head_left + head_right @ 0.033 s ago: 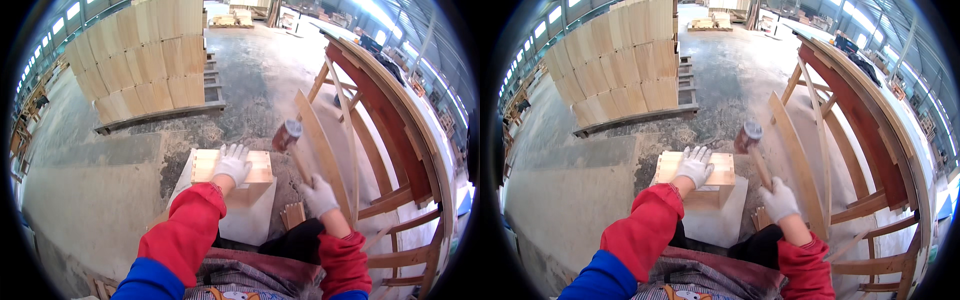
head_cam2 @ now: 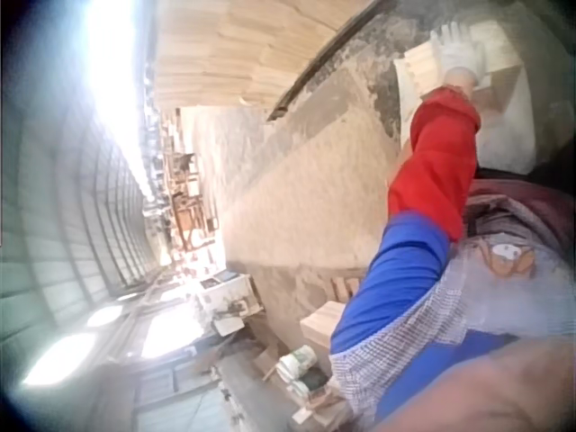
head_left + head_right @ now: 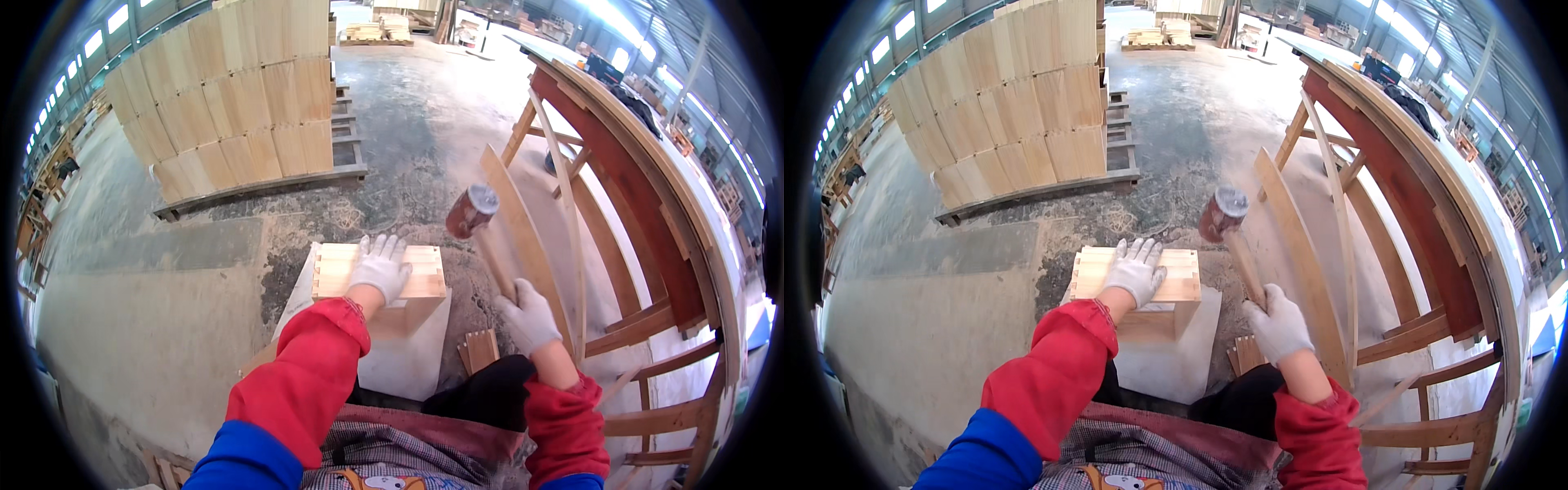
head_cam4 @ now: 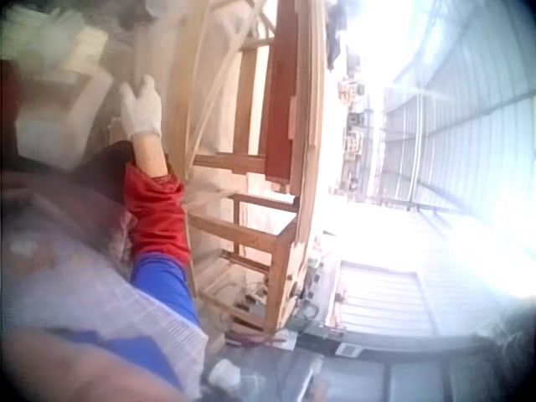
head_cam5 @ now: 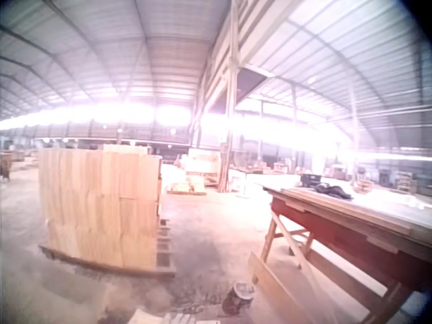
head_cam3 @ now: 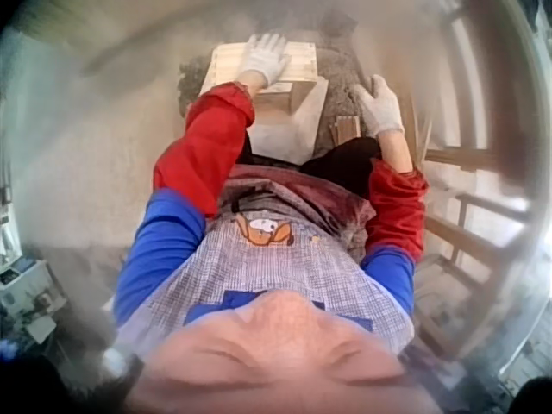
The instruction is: The person applies glue to the finger joints of wooden slats using a brush. They then sit on the floor and assemble the slats into a box-like structure, using a mallet to tap the pieces together securely.
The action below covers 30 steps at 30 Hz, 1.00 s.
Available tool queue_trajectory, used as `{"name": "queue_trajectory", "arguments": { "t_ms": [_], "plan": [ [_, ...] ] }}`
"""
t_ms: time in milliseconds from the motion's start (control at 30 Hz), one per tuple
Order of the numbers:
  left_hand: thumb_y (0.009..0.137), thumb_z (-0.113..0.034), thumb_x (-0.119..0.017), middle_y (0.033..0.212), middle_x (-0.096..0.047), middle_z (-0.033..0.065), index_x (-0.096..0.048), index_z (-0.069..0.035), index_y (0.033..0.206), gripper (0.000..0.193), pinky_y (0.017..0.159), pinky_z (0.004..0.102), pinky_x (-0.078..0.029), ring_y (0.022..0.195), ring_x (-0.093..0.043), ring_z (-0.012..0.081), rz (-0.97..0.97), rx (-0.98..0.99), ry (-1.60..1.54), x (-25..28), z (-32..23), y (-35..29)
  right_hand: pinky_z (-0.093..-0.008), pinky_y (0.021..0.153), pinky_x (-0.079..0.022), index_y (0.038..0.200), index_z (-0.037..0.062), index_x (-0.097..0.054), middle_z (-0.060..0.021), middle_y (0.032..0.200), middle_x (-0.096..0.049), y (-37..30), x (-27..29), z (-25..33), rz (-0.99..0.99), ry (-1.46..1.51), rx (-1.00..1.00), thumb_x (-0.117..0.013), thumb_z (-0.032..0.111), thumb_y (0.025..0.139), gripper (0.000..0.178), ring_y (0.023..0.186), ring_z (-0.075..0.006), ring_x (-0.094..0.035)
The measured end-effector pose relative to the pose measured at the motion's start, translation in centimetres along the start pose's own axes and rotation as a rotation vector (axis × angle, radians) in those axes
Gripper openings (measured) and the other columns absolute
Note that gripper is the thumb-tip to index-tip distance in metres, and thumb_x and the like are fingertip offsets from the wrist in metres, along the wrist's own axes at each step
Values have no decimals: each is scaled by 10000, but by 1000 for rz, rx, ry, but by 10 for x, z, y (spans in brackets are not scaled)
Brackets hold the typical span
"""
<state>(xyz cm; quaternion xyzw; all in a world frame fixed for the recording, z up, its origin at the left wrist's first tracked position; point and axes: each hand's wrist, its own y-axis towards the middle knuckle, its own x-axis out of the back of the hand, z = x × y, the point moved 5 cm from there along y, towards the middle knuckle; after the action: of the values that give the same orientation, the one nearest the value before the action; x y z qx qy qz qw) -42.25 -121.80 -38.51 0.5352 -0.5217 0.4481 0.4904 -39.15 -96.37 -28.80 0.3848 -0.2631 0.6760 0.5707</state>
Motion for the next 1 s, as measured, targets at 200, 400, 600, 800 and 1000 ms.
{"name": "queue_trajectory", "arguments": {
  "t_ms": [200, 400, 600, 800, 1000],
  "plan": [
    [933, -402, -308, 1460, -297, 94, -317, -85, 1396, 560, 1122, 460, -110, 1362, -237, 246, -25, -5, -21, -3, 1, 0, -472, 657, -458, 971, 16, -483, -260, 779, -594, -21, 4, 35, -209, 322, 32, -538, 239, 867, 252, 777, -440, -588],
    [932, -398, -310, 1457, -303, 90, -320, -89, 1395, 556, 1123, 456, -113, 1361, -239, 244, -1, -5, -13, -1, -1, -2, -467, 736, -454, 989, 8, -499, -270, 828, -601, -16, -20, -24, 83, -19, -125, -552, 285, 833, 323, 848, -439, -579],
    [934, -397, -304, 1455, -307, 89, -323, -90, 1393, 553, 1124, 458, -112, 1358, -244, 247, -36, 11, -7, -3, 0, 2, -381, 656, -466, 1002, 23, -500, -210, 745, -582, -39, 35, 31, -142, 435, -7, -556, 253, 846, 283, 699, -357, -597],
    [928, -384, -332, 1445, -320, 94, -343, -92, 1383, 540, 1120, 463, -119, 1347, -263, 246, -92, -25, 18, 3, -7, 3, -537, 689, -450, 1003, 42, -456, -283, 801, -587, -69, -61, -24, 138, -84, -205, -531, 278, 854, 288, 786, -464, -573],
    [929, -367, -341, 1435, -336, 96, -352, -93, 1378, 526, 1118, 465, -122, 1347, -261, 243, -98, -16, 0, -4, -6, 0, -376, 588, -450, 999, -3, -499, -195, 663, -548, -53, 17, 9, -58, 214, -142, -566, 193, 837, 263, 646, -310, -597]
  ]
}}
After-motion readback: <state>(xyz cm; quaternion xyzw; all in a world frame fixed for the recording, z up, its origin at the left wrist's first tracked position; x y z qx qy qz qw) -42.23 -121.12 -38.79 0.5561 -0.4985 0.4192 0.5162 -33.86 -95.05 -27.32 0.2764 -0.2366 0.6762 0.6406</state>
